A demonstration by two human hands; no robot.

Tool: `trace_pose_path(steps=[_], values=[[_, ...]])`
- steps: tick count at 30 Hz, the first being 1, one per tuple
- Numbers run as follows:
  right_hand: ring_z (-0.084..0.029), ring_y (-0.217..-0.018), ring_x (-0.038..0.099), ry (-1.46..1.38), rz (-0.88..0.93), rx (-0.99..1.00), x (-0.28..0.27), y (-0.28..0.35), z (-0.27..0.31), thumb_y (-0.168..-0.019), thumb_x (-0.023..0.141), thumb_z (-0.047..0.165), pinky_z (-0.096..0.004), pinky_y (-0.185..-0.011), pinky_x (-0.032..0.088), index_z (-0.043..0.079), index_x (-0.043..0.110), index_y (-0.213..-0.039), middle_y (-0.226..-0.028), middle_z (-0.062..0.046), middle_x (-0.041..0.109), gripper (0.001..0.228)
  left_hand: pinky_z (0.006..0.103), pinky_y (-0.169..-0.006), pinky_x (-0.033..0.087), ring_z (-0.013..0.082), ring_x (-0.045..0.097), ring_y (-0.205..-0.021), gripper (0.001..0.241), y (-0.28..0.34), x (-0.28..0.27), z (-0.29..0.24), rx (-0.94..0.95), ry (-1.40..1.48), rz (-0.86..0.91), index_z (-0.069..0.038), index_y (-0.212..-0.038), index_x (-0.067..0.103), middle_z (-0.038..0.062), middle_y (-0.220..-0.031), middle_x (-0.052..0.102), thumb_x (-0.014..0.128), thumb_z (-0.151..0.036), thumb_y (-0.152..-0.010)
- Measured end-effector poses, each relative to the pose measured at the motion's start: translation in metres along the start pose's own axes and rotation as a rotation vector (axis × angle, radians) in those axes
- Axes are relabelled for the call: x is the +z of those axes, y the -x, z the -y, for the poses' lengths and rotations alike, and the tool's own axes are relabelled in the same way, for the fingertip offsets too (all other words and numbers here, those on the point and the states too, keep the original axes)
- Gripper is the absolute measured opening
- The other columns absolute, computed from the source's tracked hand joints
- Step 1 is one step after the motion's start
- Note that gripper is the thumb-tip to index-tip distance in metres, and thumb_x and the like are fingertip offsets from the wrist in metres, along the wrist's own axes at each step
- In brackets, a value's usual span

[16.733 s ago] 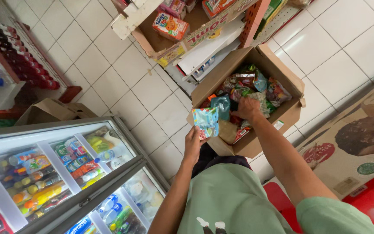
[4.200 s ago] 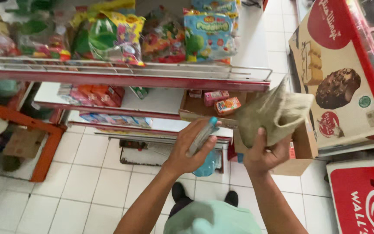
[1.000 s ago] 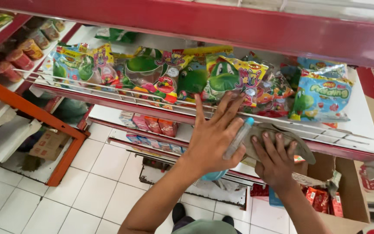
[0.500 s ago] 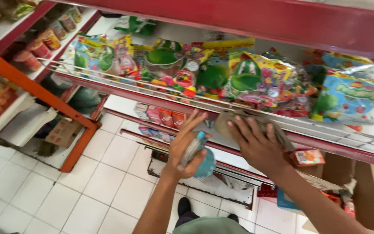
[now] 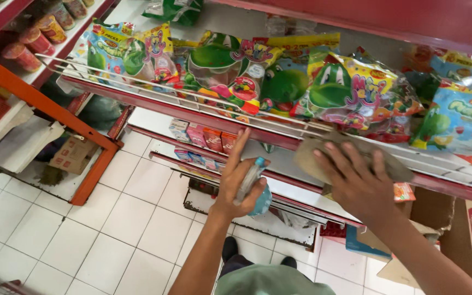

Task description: The person restocks a convenience store by taking packaged snacks and drinks from cardboard boxes and placing them on metal shelves. They use a barcode scanner to scan items before arranging them and also wipe the shelf edges with a cloth and spray bottle.

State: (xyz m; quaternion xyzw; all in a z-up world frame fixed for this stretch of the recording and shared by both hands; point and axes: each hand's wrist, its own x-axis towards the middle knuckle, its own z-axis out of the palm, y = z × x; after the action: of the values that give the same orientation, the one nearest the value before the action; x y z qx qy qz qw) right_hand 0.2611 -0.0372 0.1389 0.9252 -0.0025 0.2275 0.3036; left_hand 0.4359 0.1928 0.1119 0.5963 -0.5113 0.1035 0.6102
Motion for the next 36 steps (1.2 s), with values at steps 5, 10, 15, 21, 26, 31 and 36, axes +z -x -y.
trace_pose_path(steps=[5,10,15,21,26,31,36], values=[[-0.029,-0.143,0.048,0.015,-0.074,-0.002,0.015,-0.017,0.02,-0.094,0.061,0.027,-0.058,-0.122,0.016,0.023,0.055,-0.155,-0.159,-0.004,0.05,0.062,0.0562,-0.131,0.024,0.0495,0.037,-0.156,0.029,0.003,-0.014,0.004,-0.049,0.032,0.008,0.007,-0.111,0.067,0.031,-0.163,0.038,0.068,-0.004,-0.084],[-0.021,-0.147,0.044,0.086,-0.076,-0.091,0.015,-0.087,0.068,-0.093,0.054,0.023,-0.052,-0.123,0.012,0.024,0.051,-0.157,-0.162,0.001,0.046,0.064,0.0432,-0.109,0.05,0.0405,0.06,-0.132,0.034,0.014,-0.042,0.011,-0.262,0.2,-0.079,0.009,-0.115,0.063,0.031,-0.159,0.044,0.065,-0.008,-0.086],[-0.02,-0.148,0.042,0.066,-0.17,-0.102,0.008,-0.14,0.101,-0.095,0.051,0.022,-0.052,-0.125,0.009,0.021,0.051,-0.158,-0.163,0.001,0.045,0.062,0.0439,-0.122,0.042,0.0429,0.051,-0.148,0.035,0.022,-0.078,0.024,-0.139,0.1,-0.116,0.012,-0.117,0.057,0.032,-0.158,0.045,0.065,-0.006,-0.089],[-0.02,-0.146,0.045,0.016,-0.145,-0.08,0.013,-0.144,0.111,-0.093,0.052,0.021,-0.052,-0.123,0.01,0.021,0.053,-0.155,-0.161,0.001,0.048,0.062,0.0454,-0.121,0.044,0.0423,0.055,-0.144,0.036,0.024,-0.111,0.032,-0.195,0.1,-0.096,0.009,-0.121,0.062,0.031,-0.155,0.049,0.066,-0.005,-0.089],[-0.021,-0.141,0.053,-0.044,-0.203,-0.123,0.014,-0.121,0.091,-0.096,0.054,0.022,-0.049,-0.126,0.011,0.019,0.064,-0.147,-0.153,-0.001,0.058,0.052,0.045,-0.121,0.044,0.042,0.053,-0.146,0.046,0.013,-0.125,0.037,-0.117,0.124,-0.049,0.008,-0.133,0.061,0.031,-0.154,0.05,0.067,-0.006,-0.09],[-0.032,-0.139,0.055,-0.43,-0.363,-0.111,0.008,-0.126,0.108,-0.096,0.054,0.004,-0.057,-0.126,0.02,0.01,0.065,-0.141,-0.147,-0.011,0.061,0.046,0.0433,-0.117,0.048,0.0367,0.06,-0.138,0.048,0.011,-0.139,0.041,-0.152,0.181,-0.132,0.01,-0.133,0.062,0.028,-0.149,0.057,0.064,-0.013,-0.091],[-0.025,-0.142,0.05,-0.365,-0.252,-0.22,0.002,-0.191,0.158,-0.094,0.058,0.021,-0.047,-0.122,0.024,0.013,0.058,-0.148,-0.154,-0.006,0.054,0.054,0.0416,-0.121,0.043,0.0316,0.058,-0.137,0.048,0.02,-0.137,0.055,-0.203,0.315,-0.416,0.016,-0.134,0.057,0.025,-0.145,0.059,0.057,-0.015,-0.097]])
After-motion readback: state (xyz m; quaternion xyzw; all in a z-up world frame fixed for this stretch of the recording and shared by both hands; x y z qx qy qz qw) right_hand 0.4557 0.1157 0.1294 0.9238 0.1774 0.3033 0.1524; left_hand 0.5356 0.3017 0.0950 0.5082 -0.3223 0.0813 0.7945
